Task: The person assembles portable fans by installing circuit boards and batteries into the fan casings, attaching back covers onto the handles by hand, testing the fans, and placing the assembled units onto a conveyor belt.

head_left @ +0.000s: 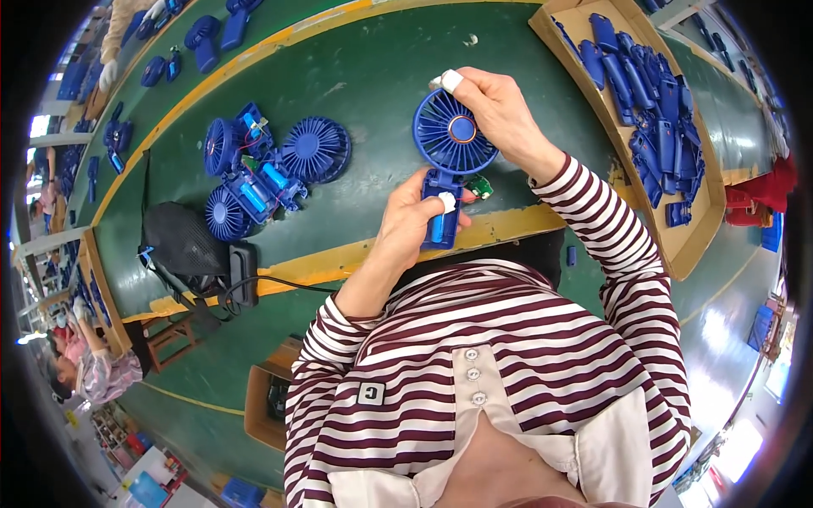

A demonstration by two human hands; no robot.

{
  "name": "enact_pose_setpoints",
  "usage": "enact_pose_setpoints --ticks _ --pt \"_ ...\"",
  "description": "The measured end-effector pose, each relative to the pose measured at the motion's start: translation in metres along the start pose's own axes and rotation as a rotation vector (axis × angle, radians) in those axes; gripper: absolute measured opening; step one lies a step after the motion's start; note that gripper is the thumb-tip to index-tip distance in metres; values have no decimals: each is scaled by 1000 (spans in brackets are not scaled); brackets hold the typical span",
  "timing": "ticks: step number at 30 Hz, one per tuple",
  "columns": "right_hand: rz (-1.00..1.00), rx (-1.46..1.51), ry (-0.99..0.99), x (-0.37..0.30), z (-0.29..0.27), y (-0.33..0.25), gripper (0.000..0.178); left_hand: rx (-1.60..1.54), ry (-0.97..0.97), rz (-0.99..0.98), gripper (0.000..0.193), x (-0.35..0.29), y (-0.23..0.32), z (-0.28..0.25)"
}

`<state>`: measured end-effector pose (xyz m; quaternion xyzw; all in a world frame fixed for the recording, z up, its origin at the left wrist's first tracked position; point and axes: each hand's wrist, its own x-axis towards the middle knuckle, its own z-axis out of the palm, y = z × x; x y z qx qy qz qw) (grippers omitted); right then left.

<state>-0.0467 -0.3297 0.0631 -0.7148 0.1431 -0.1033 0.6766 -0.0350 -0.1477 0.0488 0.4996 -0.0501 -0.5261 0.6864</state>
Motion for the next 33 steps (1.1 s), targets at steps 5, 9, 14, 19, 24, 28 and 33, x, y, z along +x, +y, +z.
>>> enact_pose_setpoints --ticks 5,9,14,19,24,28,33 --pt "27 -109 -1 7 -1 7 29 52 4 40 33 0 -2 -4" --pt "-84 -213 1 6 2 7 29 154 19 129 20 1 -4 -5" --pt "-67 -190 21 7 4 4 30 380 122 259 22 6 -4 -2" --pt "-53 5 50 4 5 0 33 260 113 200 20 -2 4 1" --pt "-163 -208 159 -33 -16 20 24 -15 94 174 28 -7 18 -11" --pt "-573 -683 190 -76 -11 27 28 -150 51 160 30 -1 24 -13" --pt "-805 -700 237 -75 12 9 27 -78 112 156 26 7 10 -13"
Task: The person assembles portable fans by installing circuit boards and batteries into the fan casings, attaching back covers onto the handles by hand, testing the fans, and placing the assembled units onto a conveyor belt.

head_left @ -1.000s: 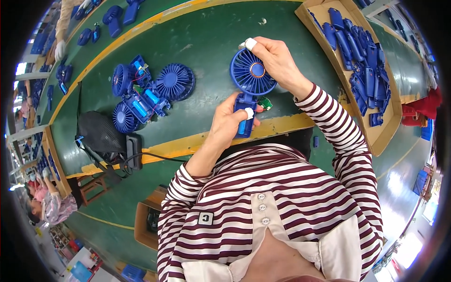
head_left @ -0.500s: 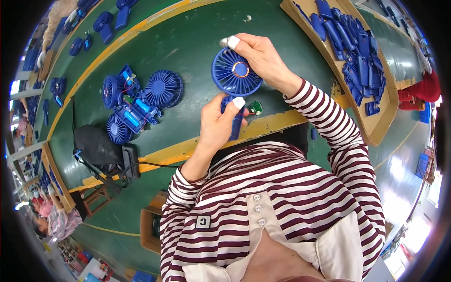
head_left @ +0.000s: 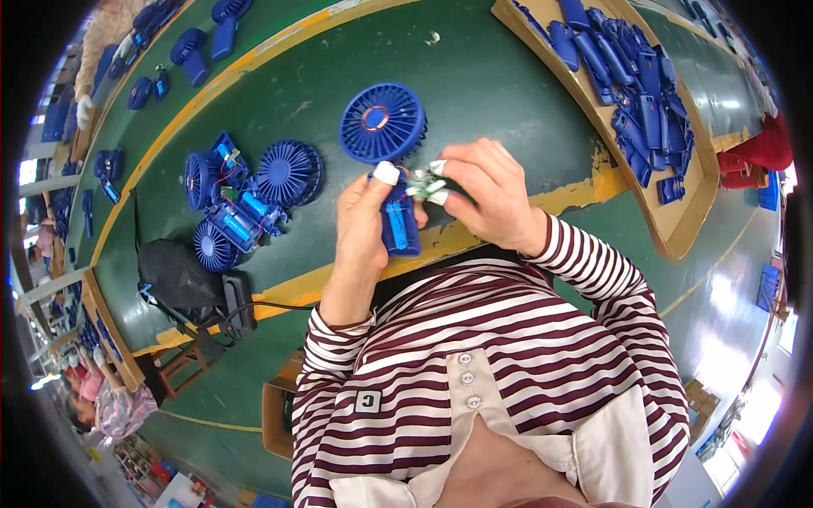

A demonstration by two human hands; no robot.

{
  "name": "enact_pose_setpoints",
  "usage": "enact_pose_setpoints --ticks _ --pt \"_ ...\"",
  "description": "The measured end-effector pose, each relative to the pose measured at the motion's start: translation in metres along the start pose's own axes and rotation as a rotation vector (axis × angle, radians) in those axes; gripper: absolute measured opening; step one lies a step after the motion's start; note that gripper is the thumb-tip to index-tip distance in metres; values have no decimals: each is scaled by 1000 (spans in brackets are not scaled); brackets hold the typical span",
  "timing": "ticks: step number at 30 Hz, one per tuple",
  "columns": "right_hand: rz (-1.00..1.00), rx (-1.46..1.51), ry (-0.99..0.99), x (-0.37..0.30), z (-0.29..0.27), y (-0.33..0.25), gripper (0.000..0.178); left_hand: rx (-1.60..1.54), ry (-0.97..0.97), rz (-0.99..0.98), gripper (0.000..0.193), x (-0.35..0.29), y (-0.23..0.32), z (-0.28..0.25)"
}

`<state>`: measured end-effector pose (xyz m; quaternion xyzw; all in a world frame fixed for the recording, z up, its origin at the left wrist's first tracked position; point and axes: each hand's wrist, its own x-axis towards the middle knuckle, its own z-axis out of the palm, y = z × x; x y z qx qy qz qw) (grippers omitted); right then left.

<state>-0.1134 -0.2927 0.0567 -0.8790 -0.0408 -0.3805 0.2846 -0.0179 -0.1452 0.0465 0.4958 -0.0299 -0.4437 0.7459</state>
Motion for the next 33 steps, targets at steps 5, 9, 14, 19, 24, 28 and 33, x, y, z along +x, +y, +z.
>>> enact_pose_setpoints --ticks 5,9,14,19,24,28,33 --pt "-181 -40 -9 17 2 -3 26 162 84 -190 18 -5 1 30" --pt "-206 -95 -109 29 -4 -5 21 191 57 -210 11 -8 -3 26" --pt "-217 -15 -358 38 -11 1 17 208 10 -210 10 -8 -7 23" --pt "-181 3 -486 47 -15 4 18 256 -45 -196 10 -8 -6 23" --pt "-255 31 -591 54 -18 5 19 278 -85 -191 9 -10 -7 19" --pt "-302 -11 -590 54 -22 -1 15 251 -66 -212 15 -8 -8 16" --pt "-233 -138 -304 22 -10 -9 18 0 99 -104 26 -5 -2 18"
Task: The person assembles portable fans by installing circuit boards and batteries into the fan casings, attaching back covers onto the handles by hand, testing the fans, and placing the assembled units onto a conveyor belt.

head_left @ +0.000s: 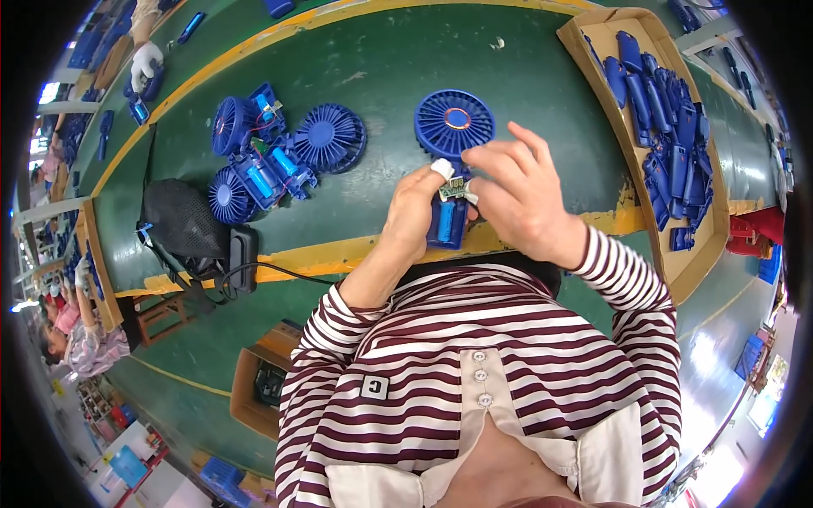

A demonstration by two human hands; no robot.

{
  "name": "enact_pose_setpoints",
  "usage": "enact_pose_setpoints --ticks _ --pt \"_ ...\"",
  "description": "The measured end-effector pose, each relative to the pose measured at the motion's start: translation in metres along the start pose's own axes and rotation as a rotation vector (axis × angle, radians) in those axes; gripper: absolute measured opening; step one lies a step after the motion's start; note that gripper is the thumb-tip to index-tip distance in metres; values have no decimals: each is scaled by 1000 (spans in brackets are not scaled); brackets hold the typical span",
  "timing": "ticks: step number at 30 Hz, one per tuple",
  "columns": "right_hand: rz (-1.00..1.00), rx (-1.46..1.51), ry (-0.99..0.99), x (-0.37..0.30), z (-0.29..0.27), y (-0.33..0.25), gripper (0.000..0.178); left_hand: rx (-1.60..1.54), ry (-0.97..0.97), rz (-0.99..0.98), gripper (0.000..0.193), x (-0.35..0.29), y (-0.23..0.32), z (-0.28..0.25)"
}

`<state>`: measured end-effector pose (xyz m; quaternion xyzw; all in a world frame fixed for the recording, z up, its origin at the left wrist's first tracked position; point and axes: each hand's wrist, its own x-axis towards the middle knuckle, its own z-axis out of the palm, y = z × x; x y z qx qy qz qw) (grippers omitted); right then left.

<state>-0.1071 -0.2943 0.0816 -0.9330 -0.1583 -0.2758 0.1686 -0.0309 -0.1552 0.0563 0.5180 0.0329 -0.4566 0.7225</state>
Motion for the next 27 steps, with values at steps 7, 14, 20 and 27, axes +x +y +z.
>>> enact_pose_setpoints --ticks 7,14,20,27 --pt "176 26 288 -25 40 -13 23 -167 -3 134 25 9 -6 -1" --pt "124 9 290 -34 43 -6 18 -106 65 220 29 11 -14 -1" --pt "146 0 303 -36 41 -8 15 -69 31 203 33 4 -15 -3" --pt "162 33 147 -29 27 -1 12 -104 65 124 25 7 -17 1"
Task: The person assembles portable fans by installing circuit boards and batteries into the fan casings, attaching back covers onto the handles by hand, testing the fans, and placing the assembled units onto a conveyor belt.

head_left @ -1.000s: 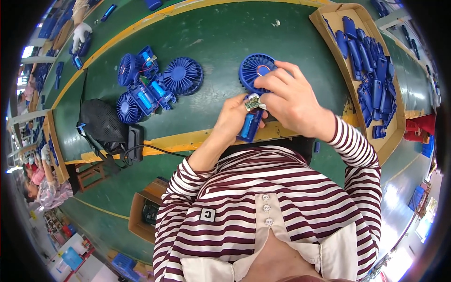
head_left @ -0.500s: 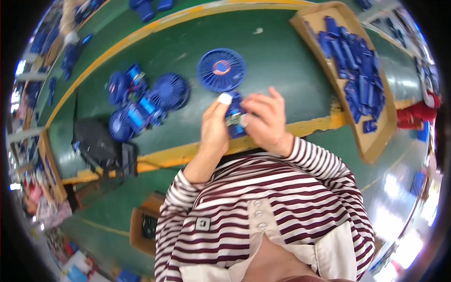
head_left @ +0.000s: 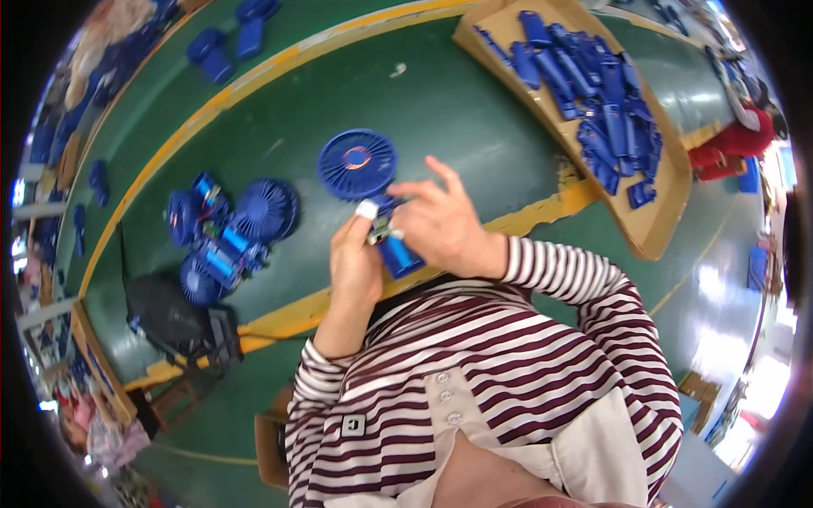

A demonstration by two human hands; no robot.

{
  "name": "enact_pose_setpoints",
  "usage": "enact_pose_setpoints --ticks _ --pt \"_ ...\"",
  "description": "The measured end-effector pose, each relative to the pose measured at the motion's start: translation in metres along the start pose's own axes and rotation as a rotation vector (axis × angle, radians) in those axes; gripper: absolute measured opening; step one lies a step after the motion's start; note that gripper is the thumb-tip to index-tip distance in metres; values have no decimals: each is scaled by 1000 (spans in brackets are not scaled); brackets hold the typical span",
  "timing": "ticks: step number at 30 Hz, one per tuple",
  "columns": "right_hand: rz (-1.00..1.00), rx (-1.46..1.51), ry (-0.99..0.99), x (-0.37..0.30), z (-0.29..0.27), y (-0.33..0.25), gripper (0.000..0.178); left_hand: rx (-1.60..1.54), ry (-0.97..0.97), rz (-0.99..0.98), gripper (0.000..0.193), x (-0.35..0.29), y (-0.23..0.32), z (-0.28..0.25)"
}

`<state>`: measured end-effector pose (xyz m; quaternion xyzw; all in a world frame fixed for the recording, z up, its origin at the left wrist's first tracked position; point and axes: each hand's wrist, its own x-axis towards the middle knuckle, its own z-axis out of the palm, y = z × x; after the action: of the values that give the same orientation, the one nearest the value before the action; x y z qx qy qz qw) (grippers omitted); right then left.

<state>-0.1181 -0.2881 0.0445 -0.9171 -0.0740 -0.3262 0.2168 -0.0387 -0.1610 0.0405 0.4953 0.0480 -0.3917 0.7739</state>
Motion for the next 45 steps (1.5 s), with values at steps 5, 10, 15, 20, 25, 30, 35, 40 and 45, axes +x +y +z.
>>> enact_pose_setpoints --ticks 5,10,15,20,25,30,35,40,45 --pt "103 258 -28 16 -13 2 14 19 67 -108 22 5 4 -5" --pt "190 398 -132 27 -18 12 14 -108 -103 -183 34 -7 23 10" --pt "161 398 -252 31 -22 12 16 -83 -91 -194 34 -10 28 11" --pt "127 375 -294 34 -24 12 18 -124 -122 -202 34 -9 27 9" --pt "116 370 -316 34 -23 12 20 -134 -143 -216 33 -9 27 5" --pt "58 299 -331 34 -22 11 21 -143 -134 -210 31 -7 24 3" --pt "-25 215 -323 33 -21 8 25 -126 -90 -208 26 -6 19 0" --pt "-82 111 -375 31 -22 5 27 -98 -46 -204 24 -6 15 -3" --pt "-129 95 -384 30 -21 5 25 -87 -56 -206 24 -5 12 -7"
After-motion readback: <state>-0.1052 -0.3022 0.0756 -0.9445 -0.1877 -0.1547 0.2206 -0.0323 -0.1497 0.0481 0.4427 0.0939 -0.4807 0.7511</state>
